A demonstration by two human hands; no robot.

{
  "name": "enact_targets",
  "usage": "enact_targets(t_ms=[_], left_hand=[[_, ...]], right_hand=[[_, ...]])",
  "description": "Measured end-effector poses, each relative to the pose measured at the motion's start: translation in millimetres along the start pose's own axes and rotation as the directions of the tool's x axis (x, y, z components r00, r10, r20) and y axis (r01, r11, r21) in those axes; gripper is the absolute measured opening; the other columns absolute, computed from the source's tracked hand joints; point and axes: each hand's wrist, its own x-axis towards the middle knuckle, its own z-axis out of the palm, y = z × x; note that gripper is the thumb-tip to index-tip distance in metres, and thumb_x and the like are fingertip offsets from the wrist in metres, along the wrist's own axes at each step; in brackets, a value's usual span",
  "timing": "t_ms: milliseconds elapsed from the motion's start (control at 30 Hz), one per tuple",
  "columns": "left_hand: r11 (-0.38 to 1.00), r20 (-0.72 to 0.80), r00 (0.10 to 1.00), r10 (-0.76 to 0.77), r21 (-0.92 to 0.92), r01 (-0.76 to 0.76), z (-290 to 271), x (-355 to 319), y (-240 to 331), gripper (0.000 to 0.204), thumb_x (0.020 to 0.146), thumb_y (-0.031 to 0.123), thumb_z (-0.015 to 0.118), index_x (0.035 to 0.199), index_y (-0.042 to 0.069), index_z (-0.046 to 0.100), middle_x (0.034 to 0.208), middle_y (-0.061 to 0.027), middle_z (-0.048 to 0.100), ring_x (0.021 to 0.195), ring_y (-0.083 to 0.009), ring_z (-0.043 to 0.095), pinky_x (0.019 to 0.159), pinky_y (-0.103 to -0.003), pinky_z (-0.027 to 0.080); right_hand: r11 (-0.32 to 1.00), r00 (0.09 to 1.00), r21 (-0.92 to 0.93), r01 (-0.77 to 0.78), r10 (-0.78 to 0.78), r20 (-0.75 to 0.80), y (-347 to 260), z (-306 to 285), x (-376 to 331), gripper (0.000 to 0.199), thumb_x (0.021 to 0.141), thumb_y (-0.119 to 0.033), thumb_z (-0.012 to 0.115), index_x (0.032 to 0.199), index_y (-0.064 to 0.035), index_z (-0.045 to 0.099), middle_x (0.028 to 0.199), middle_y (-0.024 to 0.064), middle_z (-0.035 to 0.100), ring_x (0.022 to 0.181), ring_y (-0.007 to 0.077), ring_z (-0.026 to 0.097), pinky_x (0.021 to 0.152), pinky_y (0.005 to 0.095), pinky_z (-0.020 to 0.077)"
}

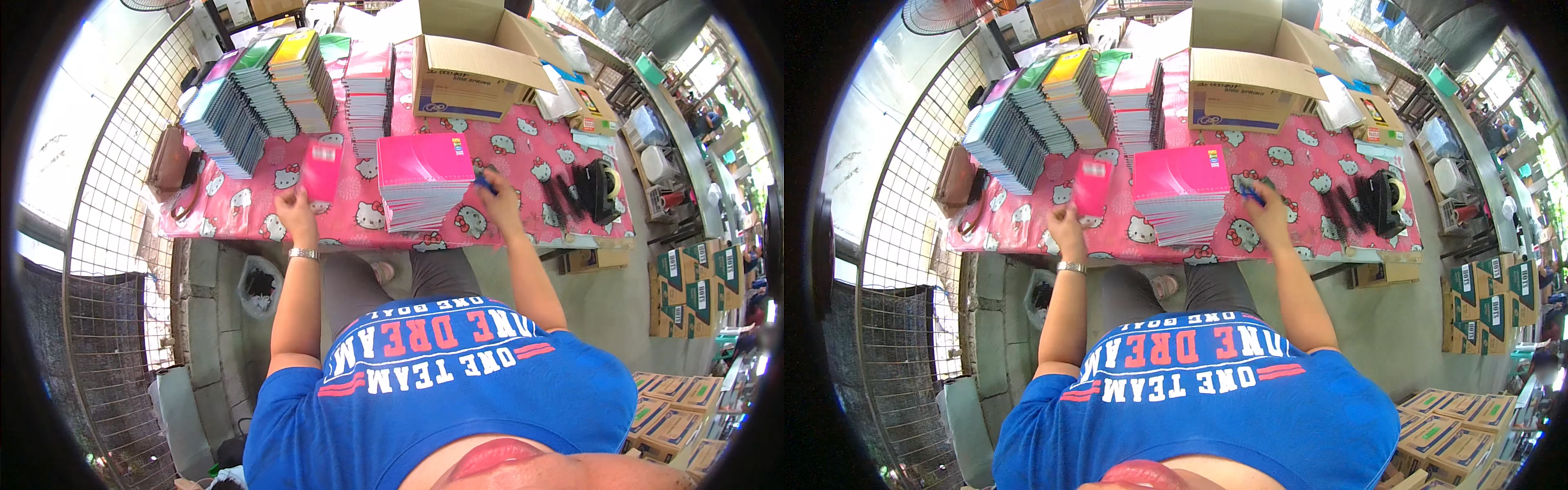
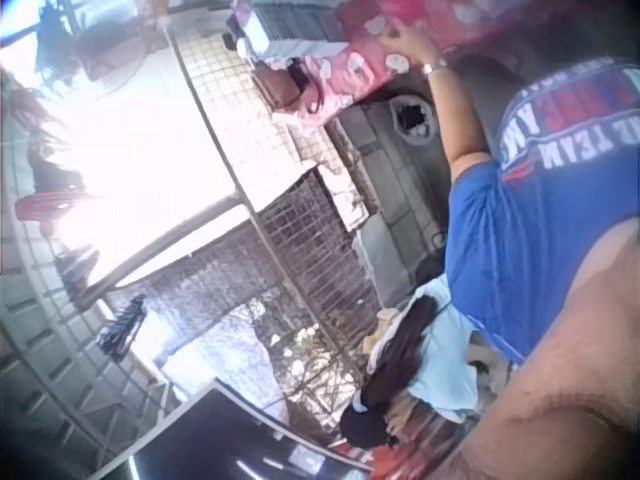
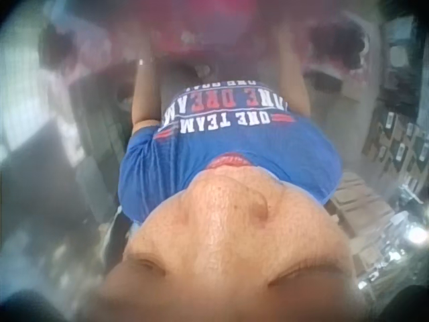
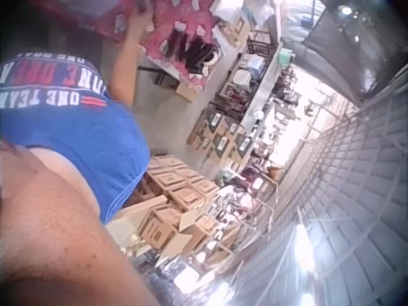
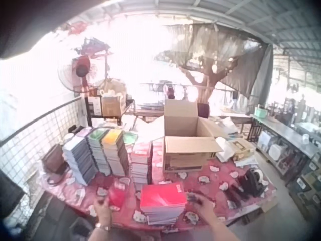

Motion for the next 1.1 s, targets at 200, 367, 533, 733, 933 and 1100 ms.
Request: enact_targets(t_ms=[200, 367, 533, 733, 933, 1100], left_hand=[[0.416, 0.006, 0.985, 0.172, 0.906, -0.078, -38.7, -24.6, -37.0, 0.028, 0.081, 0.016, 0.07, 0.105, 0.007, 0.061, 0.124, -0.0152, 0.056, 0.098, -0.0359, 0.06, 0.087, -0.049, 0.051], [-0.007, 0.526, 0.36, 0.771, 0.571, -0.821, 51.8, -36.8, 122.0, 0.029, 0.083, 0.019, 0.069, 0.11, 0.011, 0.063, 0.127, -0.0104, 0.056, 0.121, -0.0336, 0.05, 0.104, -0.049, 0.039], [-0.154, 0.729, -0.122, 0.674, -0.022, -0.988, 110.1, -114.4, 209.9, 0.026, 0.081, 0.021, 0.069, 0.104, 0.009, 0.064, 0.113, -0.0078, 0.061, 0.11, -0.0274, 0.058, 0.094, -0.042, 0.047], [-0.224, 0.941, -0.089, 0.326, -0.014, -0.974, 121.5, -127.1, 193.0, 0.014, 0.078, 0.013, 0.065, 0.091, 0.007, 0.065, 0.092, -0.0041, 0.063, 0.084, -0.0194, 0.065, 0.071, -0.029, 0.056], [-0.055, 0.985, -0.057, 0.163, -0.048, -0.997, 122.8, -112.7, 206.2, 0.013, 0.083, 0.014, 0.064, 0.094, 0.008, 0.066, 0.097, -0.0064, 0.065, 0.09, -0.0216, 0.068, 0.074, -0.034, 0.057], [0.045, 0.999, -0.042, 0.012, -0.043, -0.998, 131.3, -103.1, 212.8, 0.014, 0.089, 0.016, 0.061, 0.098, 0.006, 0.065, 0.096, -0.0083, 0.066, 0.092, -0.0261, 0.068, 0.077, -0.038, 0.057]], right_hand=[[0.884, 0.974, -0.414, 0.217, -0.167, 0.153, 33.5, 16.2, -21.2, 0.034, 0.076, -0.028, 0.079, 0.102, -0.007, 0.071, 0.106, 0.0133, 0.068, 0.098, 0.0307, 0.064, 0.086, 0.0389, 0.0505], [0.39, 0.915, -0.842, -0.372, 0.004, -0.402, 116.6, -115.9, 50.4, 0.038, 0.087, -0.029, 0.061, 0.12, -0.0094, 0.059, 0.127, 0.016, 0.057, 0.113, 0.039, 0.058, 0.088, 0.0538, 0.0516], [0.218, 0.961, -0.941, -0.258, 0.154, -0.228, 147.4, -143.5, 35.4, 0.033, 0.096, -0.035, 0.057, 0.12, -0.0117, 0.06, 0.121, 0.012, 0.058, 0.115, 0.0334, 0.058, 0.088, 0.0523, 0.0507], [0.295, 0.996, -0.952, -0.082, 0.061, -0.067, 134.7, -167.8, 42.9, 0.021, 0.095, -0.021, 0.057, 0.111, -0.0102, 0.064, 0.106, 0.0166, 0.061, 0.096, 0.038, 0.063, 0.082, 0.0474, 0.0521], [0.492, 0.977, -0.87, 0.029, -0.196, -0.078, 58.2, -161.0, 84.0, 0.027, 0.098, -0.018, 0.051, 0.12, -0.0147, 0.066, 0.098, 0.0184, 0.061, 0.094, 0.0383, 0.064, 0.081, 0.0464, 0.0523], [0.817, 0.929, -0.535, 0.217, -0.341, -0.144, -34.5, -115.1, 88.5, 0.025, 0.099, -0.017, 0.054, 0.119, -0.0141, 0.069, 0.101, 0.0142, 0.062, 0.088, 0.0292, 0.064, 0.076, 0.0376, 0.0519]])
